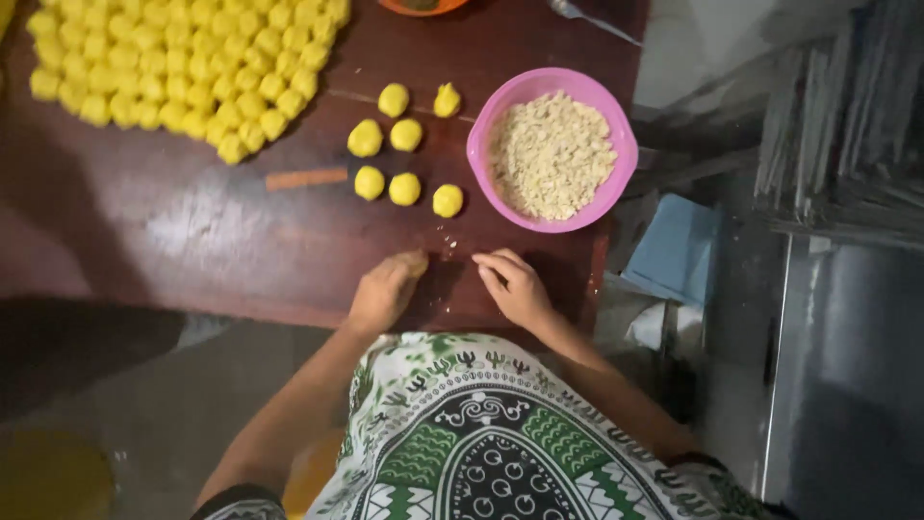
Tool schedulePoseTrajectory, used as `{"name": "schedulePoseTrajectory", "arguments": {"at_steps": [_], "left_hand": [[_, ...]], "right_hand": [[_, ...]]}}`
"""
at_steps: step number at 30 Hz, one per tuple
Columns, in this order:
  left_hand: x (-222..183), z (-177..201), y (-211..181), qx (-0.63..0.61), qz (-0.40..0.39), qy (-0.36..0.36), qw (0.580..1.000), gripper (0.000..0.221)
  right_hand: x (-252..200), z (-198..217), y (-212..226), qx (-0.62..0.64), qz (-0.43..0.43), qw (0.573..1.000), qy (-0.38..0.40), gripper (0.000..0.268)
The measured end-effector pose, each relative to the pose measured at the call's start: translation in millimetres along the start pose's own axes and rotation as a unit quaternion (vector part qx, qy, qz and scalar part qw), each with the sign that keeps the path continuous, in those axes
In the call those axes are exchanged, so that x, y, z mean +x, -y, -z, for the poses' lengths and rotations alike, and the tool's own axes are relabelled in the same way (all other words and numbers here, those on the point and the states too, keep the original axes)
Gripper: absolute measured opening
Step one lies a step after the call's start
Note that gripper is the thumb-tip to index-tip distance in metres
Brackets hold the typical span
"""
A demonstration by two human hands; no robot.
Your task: Preparing stuffed dough balls by filling them with a crumbly mixture and shaping them by hand.
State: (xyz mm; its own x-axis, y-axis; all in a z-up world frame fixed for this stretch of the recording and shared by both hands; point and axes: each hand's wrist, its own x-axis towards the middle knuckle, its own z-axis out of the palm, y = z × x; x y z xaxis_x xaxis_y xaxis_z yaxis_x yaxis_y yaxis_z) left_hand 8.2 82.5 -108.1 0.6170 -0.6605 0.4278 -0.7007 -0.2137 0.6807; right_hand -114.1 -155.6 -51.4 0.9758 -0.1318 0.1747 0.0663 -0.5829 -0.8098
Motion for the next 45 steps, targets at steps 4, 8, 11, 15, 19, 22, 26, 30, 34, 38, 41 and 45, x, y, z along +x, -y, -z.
{"name": "schedulePoseTrajectory", "arguments": {"at_steps": [4,8,11,15,19,22,26,30,34,38,41,45], "left_hand": [[93.9,6.4,61.9,-0.01,0.009,-0.003,1.0,0.029],[218.7,1.6,113.0,0.063,-0.073,-0.073,0.993,0.044],[239.3,-31.8,166.5,0.193,-0.13,0.032,0.972,0.055],[266.1,-16.6,124.8,0.245,-0.111,0.107,0.957,0.052],[233.2,-38.1,119.8,0.122,-0.075,0.14,0.98,0.052],[228.1,-40.2,123.0,0.128,-0.036,0.119,0.984,0.03],[191.3,65.2,-4.9,0.015,0.101,-0.028,0.994,0.042],[63.3,82.9,-56.2,0.084,0.174,-0.079,0.978,0.049],[-42.6,42.7,-47.7,0.14,0.272,-0.06,0.95,0.051],[-30.4,36.0,-43.8,0.248,0.201,-0.116,0.94,0.075],[-9.8,18.8,7.8,0.278,0.141,-0.083,0.947,0.077],[13.5,1.4,28.6,0.286,0.083,-0.024,0.954,0.078]], "right_hand": [[-9.8,5.5,10.4,0.0,-0.077,0.996,-0.051,0.018],[-14.7,4.3,16.4,-0.001,-0.16,0.984,-0.076,0.018],[-18.0,8.2,29.3,-0.007,-0.205,0.974,-0.091,0.02],[-34.5,6.7,4.9,-0.033,-0.188,0.974,-0.12,0.019],[-49.8,5.2,8.7,0.067,-0.3,0.947,-0.095,0.023],[-29.3,19.3,-5.9,0.064,-0.23,0.97,-0.051,0.022],[-21.7,30.0,-11.6,0.071,-0.208,0.975,-0.022,0.022],[-15.3,43.3,-2.3,0.069,-0.16,0.985,0.011,0.023],[-19.4,46.6,-20.4,0.09,-0.138,0.985,0.054,0.021],[-19.9,62.1,-16.4,0.071,-0.098,0.989,0.09,0.019],[-25.8,67.2,-22.5,0.095,-0.133,0.983,0.08,0.02],[-43.6,74.0,-22.7,0.082,-0.124,0.987,0.057,0.02]]}}
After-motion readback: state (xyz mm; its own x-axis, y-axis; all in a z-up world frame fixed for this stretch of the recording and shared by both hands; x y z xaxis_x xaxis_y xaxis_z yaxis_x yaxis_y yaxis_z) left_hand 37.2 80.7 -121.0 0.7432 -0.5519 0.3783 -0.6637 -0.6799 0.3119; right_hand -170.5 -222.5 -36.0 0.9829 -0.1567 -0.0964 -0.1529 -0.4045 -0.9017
